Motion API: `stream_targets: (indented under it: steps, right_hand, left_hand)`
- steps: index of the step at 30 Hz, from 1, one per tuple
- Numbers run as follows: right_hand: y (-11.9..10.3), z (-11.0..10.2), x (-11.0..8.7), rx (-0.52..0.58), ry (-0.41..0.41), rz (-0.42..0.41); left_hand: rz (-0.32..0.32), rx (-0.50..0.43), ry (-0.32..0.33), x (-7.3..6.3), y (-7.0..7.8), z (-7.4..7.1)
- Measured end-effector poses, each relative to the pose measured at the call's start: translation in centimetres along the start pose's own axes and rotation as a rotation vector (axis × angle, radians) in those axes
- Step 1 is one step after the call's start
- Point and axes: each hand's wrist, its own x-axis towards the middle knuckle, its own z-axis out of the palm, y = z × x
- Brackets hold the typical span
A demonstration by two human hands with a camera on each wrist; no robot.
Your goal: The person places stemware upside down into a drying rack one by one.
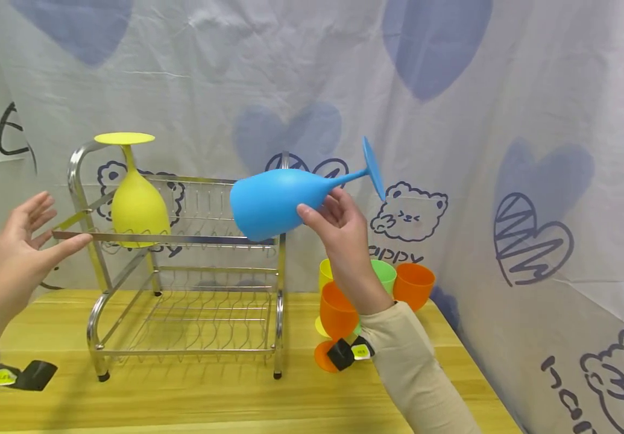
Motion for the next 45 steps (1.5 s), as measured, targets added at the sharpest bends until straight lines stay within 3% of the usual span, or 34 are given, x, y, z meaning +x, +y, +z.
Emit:
stream_targets:
  steps: [8, 11, 16, 24, 35, 45]
  right_hand:
    - [-0.1, 2.7, 3.1, -0.108, -0.055, -0.033]
    - [-0.1, 3.7, 3.9, -0.141, -0.082, -0.046]
    - [0.0, 5.3, 5.3, -0.163, -0.115, -0.055]
    - [0.6, 8.2, 7.2, -0.269, -0.135, 0.022]
    - [3.3, 11.3, 9.2, -0.412, -0.164, 0.152]
    - [4.6, 13.0, 10.2, -0.538, -0.265, 0.279]
  left_hand:
    - [-0.048, -0.062, -0.139, 2.1, -1.9, -0.7]
    - [-0.066, -0.044, -0.191, 2.8, -2.4, -0.8]
    - [-0.034, -0.039, -0.243, 3.5, -3.2, -1.1]
    - [0.015, -0.156, -0.252, 3.7, -4.1, -1.3]
    - [0.009, -0.144, -0.249, 3.3, -4.4, -1.1]
    - [-0.004, -0.193, -0.252, 3.2, -4.2, -0.9]
